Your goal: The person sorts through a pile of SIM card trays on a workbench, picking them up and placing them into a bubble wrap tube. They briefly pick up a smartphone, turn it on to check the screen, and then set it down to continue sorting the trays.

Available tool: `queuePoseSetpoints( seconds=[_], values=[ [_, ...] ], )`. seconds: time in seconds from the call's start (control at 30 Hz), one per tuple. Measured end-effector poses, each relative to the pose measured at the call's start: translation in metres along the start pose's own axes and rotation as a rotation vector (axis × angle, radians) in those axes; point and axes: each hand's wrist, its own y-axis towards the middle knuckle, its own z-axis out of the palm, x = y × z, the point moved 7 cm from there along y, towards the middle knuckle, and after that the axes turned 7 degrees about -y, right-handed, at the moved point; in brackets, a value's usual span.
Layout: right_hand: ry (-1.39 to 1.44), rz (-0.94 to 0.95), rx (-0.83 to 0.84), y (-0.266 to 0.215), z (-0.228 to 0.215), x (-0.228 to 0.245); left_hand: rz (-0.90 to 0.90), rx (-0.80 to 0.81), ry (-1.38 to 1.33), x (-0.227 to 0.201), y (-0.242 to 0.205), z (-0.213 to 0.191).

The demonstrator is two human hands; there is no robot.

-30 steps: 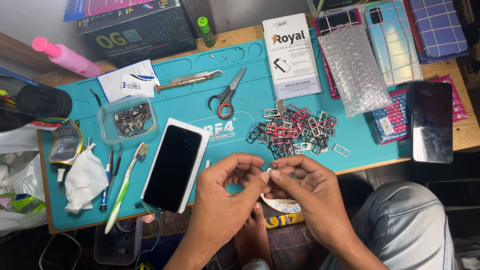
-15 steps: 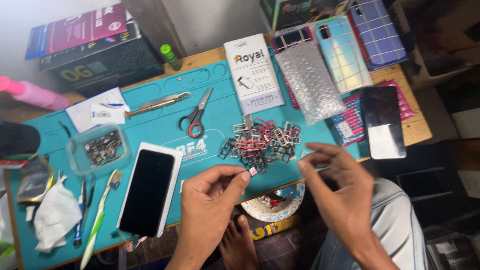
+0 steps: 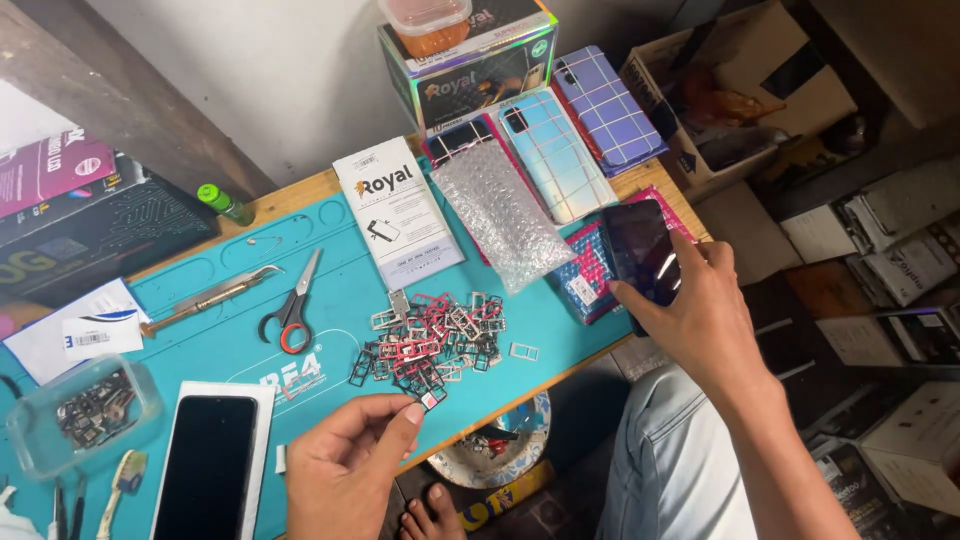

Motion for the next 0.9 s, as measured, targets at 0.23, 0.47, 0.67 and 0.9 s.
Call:
queuePoseSetpoints(
  seconds=[0.23,0.47,0.67,0.9],
  values=[
    [0.184,0.088,0.054,-0.001,-0.015,0.009,0.026,-0.014,-0.023,-0.012,-0.014,0.005],
    [1.143,-0.260,0.443,-0.048,0.054,0.020,0.106,0.029,-0.007,-0.033,-0.028,0.010],
    [1.150,-0.313,0.547,-0.102,0.074,0.094,0.282,0.047,-0.007,-0.046,-0.031,0.005],
    [1.037,-0.376,0.543,-0.119,0.082,0.110,0.269,0.043,0.038,-0.051,-0.029,-0.005]
  ],
)
